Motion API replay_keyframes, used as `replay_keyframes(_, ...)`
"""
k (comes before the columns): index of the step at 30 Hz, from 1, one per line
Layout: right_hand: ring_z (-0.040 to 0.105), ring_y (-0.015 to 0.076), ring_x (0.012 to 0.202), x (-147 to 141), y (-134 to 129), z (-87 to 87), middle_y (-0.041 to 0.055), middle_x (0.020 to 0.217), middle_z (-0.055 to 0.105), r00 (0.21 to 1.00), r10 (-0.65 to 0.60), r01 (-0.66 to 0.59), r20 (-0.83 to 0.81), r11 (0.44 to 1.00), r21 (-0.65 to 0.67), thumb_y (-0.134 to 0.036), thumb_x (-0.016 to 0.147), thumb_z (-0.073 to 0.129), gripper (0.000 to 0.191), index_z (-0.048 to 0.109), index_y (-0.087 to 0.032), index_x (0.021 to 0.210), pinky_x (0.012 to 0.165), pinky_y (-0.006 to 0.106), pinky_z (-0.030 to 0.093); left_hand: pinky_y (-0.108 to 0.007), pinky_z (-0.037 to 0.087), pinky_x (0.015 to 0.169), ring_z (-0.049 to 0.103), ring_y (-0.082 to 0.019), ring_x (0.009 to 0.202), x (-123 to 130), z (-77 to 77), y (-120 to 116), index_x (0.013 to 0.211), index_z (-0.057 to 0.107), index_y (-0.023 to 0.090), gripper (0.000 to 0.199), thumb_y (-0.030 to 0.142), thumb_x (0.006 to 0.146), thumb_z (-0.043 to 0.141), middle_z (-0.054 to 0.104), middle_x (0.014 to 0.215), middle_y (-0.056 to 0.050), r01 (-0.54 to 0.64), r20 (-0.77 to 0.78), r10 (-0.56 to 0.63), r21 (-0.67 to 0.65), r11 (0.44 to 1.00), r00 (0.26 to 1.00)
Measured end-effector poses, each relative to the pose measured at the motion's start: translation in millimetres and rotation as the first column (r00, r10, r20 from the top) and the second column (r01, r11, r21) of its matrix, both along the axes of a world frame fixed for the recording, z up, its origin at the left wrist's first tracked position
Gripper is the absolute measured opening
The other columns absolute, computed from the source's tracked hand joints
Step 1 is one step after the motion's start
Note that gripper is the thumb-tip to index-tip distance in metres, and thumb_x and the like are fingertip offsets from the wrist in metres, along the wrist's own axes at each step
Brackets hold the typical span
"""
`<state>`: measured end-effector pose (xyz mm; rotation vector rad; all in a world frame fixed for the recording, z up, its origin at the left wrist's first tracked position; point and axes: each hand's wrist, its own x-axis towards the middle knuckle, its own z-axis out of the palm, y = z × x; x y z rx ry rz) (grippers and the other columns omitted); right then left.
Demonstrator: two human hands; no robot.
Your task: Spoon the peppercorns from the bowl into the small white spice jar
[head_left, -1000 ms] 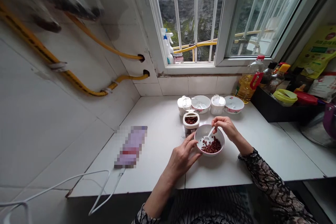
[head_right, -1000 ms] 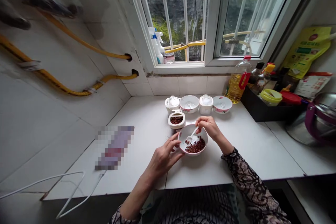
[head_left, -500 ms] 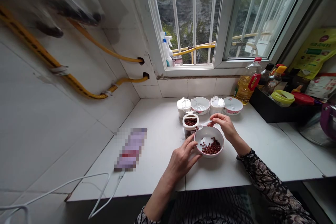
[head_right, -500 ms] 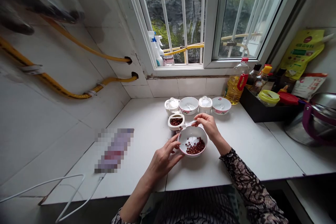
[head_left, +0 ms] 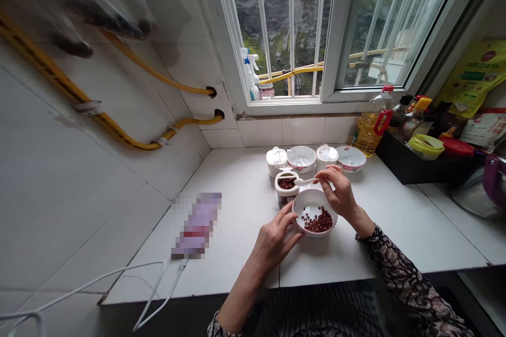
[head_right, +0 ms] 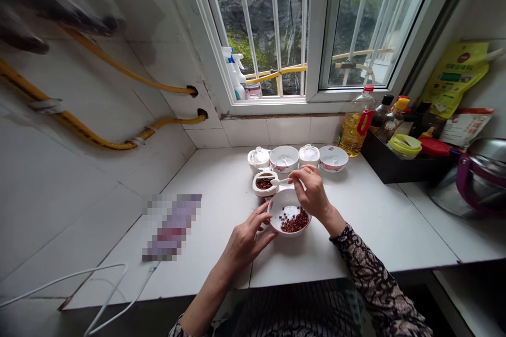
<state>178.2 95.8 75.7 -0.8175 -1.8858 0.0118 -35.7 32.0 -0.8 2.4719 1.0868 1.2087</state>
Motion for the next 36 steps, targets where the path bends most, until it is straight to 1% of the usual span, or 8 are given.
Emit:
replay_keyframes(5, 0.060, 0.0204, 0.069, 14.5, 5.2, -6.3, -0.0009, 0.061, 0.067, 0.992, 0.033, -0.005, 0.118, 0.974, -0.226, -0.012, 0.085, 0.047, 0.018, 0.061, -0.022, 0.081, 0.089, 0.040, 0.044, -0.031, 0.062, 0.072, 0.070, -0.022, 0.101, -0.5, -0.3, -0.6, 0.116, 0.051, 0.022, 0.026, 0.024, 0.092, 0.059, 0.052, 0.142, -0.017, -0.007, -0.014, 0.007, -0.008, 1.000, 1.000)
replay_keyframes(8, 0.058, 0.0186, 0.065, 12.5, 7.8, -13.9, 0.0001, 0.062, 0.067, 0.960, 0.115, -0.035, 0.254, 0.953, -0.299, -0.011, 0.081, 0.047, 0.017, 0.060, -0.021, 0.077, 0.093, 0.042, 0.041, -0.031, 0.062, 0.073, 0.070, -0.022, 0.101, -1.0, 0.1, -0.8, 0.115, 0.051, 0.022, 0.025, 0.023, 0.091, 0.060, 0.053, 0.142, -0.017, -0.015, -0.025, 0.015, -0.008, 1.000, 1.000)
replay_keyframes(11, 0.058, 0.0175, 0.065, 6.0, 4.5, -16.6, -0.0010, 0.058, 0.066, 0.939, 0.223, -0.104, 0.263, 0.910, -0.401, -0.009, 0.080, 0.045, 0.019, 0.060, -0.021, 0.074, 0.093, 0.041, 0.041, -0.031, 0.062, 0.073, 0.070, -0.022, 0.101, -1.1, 0.8, -1.0, 0.114, 0.051, 0.022, 0.024, 0.024, 0.091, 0.059, 0.053, 0.141, -0.017, -0.012, -0.025, 0.012, -0.007, 1.000, 1.000)
replay_keyframes(16, 0.061, 0.0156, 0.060, -0.3, -3.9, -12.4, -0.0020, 0.055, 0.061, 0.946, 0.325, -0.257, -0.014, 0.719, -0.645, -0.013, 0.074, 0.044, 0.019, 0.060, -0.021, 0.067, 0.071, 0.029, 0.050, -0.032, 0.062, 0.073, 0.070, -0.022, 0.101, -0.9, 1.4, -1.3, 0.114, 0.051, 0.022, 0.024, 0.023, 0.091, 0.058, 0.054, 0.141, -0.017, -0.020, -0.029, 0.020, -0.011, 1.000, 0.999)
replay_keyframes(19, 0.059, 0.0130, 0.049, 0.9, -2.3, -11.0, -0.0031, 0.055, 0.059, 0.948, 0.229, -0.316, -0.222, 0.574, -0.755, -0.018, 0.071, 0.047, 0.015, 0.060, -0.019, 0.064, 0.057, 0.025, 0.047, -0.032, 0.062, 0.072, 0.070, -0.022, 0.100, -0.7, 1.6, -1.5, 0.114, 0.051, 0.023, 0.024, 0.023, 0.092, 0.059, 0.055, 0.139, -0.017, -0.020, -0.026, 0.020, -0.003, 1.000, 0.999)
replay_keyframes(22, 0.059, 0.0134, 0.047, 4.1, 2.3, -10.2, -0.0030, 0.050, 0.060, 0.927, 0.122, -0.367, -0.356, 0.497, -0.786, -0.021, 0.067, 0.050, 0.012, 0.061, -0.018, 0.063, 0.054, 0.024, 0.045, -0.032, 0.062, 0.073, 0.071, -0.022, 0.099, -0.4, 1.8, -1.8, 0.114, 0.051, 0.022, 0.024, 0.023, 0.092, 0.059, 0.054, 0.139, -0.017, -0.016, -0.028, 0.016, 0.000, 1.000, 0.999)
replay_keyframes(28, 0.057, 0.0136, 0.046, 8.7, 8.5, -6.0, -0.0013, 0.047, 0.060, 0.882, 0.008, -0.422, -0.471, 0.458, -0.782, -0.024, 0.061, 0.054, 0.012, 0.064, -0.017, 0.060, 0.053, 0.025, 0.044, -0.031, 0.062, 0.072, 0.071, -0.021, 0.097, -0.7, 1.9, -1.7, 0.114, 0.051, 0.022, 0.024, 0.023, 0.091, 0.059, 0.054, 0.140, -0.017, -0.012, -0.019, 0.012, 0.002, 1.000, 1.000)
replay_keyframes(36, 0.057, 0.0142, 0.046, 10.9, 11.0, -6.6, -0.0002, 0.045, 0.061, 0.870, -0.033, -0.417, -0.492, 0.483, -0.770, -0.024, 0.060, 0.055, 0.012, 0.064, -0.016, 0.060, 0.058, 0.027, 0.046, -0.031, 0.061, 0.073, 0.072, -0.020, 0.092, -1.3, 1.3, -1.0, 0.115, 0.051, 0.022, 0.026, 0.023, 0.091, 0.060, 0.054, 0.140, -0.017, -0.016, -0.030, 0.016, -0.001, 1.000, 0.999)
